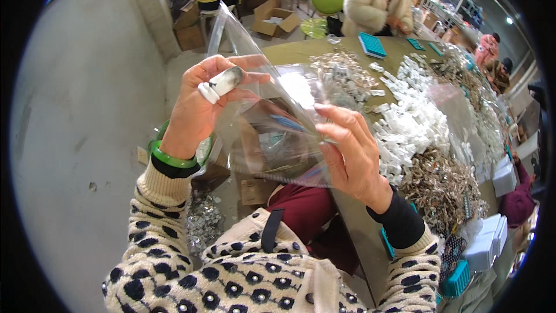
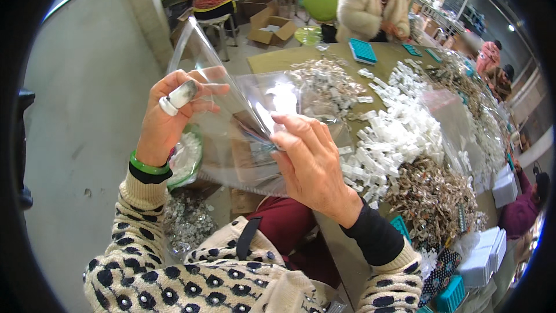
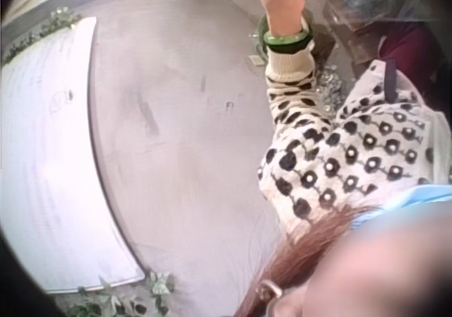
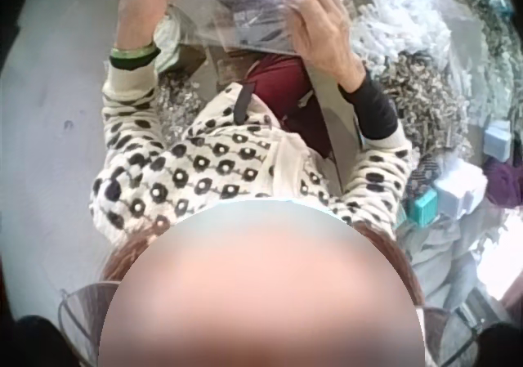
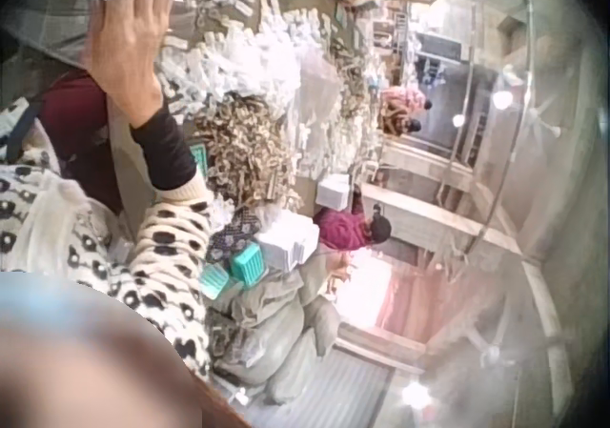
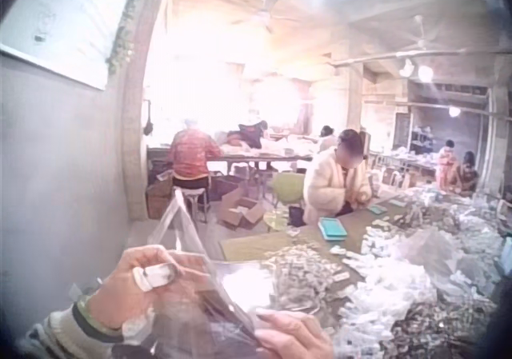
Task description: The person repeatedly picks small white plastic housings and metal contacts from a table, inserts the contacts into the housings, and places the assembled units into a clear plastic bag. The person also handles a blue tray of contacts and a bag of finished assemblies.
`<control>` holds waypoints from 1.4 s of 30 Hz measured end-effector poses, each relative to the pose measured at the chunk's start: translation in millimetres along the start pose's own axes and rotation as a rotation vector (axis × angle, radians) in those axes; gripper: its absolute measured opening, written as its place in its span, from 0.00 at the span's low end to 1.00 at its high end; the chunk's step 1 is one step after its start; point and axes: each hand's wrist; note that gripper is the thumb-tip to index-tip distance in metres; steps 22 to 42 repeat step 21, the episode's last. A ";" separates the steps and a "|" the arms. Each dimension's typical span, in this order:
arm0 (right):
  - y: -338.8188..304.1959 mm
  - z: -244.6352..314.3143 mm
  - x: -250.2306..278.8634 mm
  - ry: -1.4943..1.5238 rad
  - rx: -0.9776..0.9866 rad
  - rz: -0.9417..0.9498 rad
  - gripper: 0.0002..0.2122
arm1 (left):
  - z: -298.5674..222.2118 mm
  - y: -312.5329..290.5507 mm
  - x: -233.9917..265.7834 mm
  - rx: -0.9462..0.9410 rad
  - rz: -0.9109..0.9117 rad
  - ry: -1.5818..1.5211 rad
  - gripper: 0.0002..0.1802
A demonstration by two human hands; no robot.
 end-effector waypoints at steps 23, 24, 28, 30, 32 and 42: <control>7.4 14.7 -128.0 1.143 -1.091 -0.400 0.05 | 57.8 -82.4 -6.0 -0.016 -0.072 0.259 0.05; 7.4 14.7 -128.0 1.143 -1.091 -0.400 0.05 | 57.8 -82.4 -6.0 -0.016 -0.072 0.259 0.05; 7.4 14.7 -128.0 1.143 -1.091 -0.400 0.05 | 57.8 -82.4 -6.0 -0.016 -0.072 0.259 0.05; 7.4 14.7 -128.0 1.143 -1.091 -0.400 0.05 | 57.8 -82.4 -6.0 -0.016 -0.072 0.259 0.05; 7.4 14.7 -128.0 1.143 -1.091 -0.400 0.05 | 57.8 -82.4 -6.0 -0.016 -0.072 0.259 0.05; 7.4 14.7 -128.0 1.143 -1.091 -0.400 0.05 | 57.8 -82.4 -6.0 -0.016 -0.072 0.259 0.05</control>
Point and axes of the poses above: each hand's wrist, its own y-axis towards the middle knuckle, its own x-axis out of the back of the hand, z = x × y, and after that the axes turned 6 degrees about -x, right-handed
